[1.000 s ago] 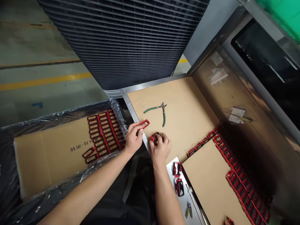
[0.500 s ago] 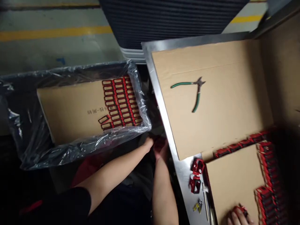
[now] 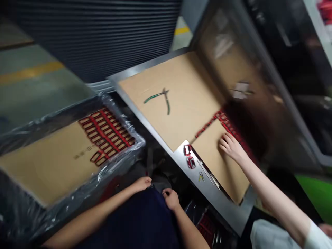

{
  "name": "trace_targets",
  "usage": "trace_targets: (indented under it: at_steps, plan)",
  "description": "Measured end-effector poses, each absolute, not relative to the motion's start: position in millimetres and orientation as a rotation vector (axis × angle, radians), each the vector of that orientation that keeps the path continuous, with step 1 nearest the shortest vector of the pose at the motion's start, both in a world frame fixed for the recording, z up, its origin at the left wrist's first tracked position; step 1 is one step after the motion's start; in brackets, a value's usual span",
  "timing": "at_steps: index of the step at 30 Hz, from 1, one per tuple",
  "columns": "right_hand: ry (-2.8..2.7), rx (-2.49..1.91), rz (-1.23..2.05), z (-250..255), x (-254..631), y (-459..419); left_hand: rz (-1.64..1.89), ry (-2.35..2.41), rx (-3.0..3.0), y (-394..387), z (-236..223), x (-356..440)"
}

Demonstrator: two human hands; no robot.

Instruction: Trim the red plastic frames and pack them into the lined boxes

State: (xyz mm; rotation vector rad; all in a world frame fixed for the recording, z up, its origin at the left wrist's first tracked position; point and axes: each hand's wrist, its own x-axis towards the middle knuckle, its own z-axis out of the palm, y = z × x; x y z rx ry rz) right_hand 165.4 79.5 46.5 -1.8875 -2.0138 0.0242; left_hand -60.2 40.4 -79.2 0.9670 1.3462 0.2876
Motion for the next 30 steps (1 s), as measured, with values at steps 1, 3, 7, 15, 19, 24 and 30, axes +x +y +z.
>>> trace_targets:
  at_steps: [1, 3, 7, 15, 19, 24, 30]
  plan:
    - [-1.942, -1.923, 0.088, 33, 154, 59, 0.262, 1.313, 1.096, 47, -67, -62]
    - [-1.852, -1.951, 0.254, 10, 146, 31, 0.279, 1.268, 1.336, 67, -43, -60]
    - [-1.672, -1.918, 0.509, -3, 163, 7, 0.445, 1.245, 1.714, 126, 1, -27]
    - [-1.511, -1.862, 0.56, 10, 197, 64, 0.491, 1.246, 1.948, 204, 11, 34]
    - [-1.511, -1.781, 0.668, 6, 216, 84, 0.56, 1.336, 1.812, 191, 20, 29]
    - [-1.496, -1.728, 0.903, 1, 235, 68, 0.712, 1.453, 1.396, 172, 35, 16]
    - [-1.405, -1.755, 1.2, -1, 245, 54, 0.835, 1.532, 0.775, 255, 36, -14]
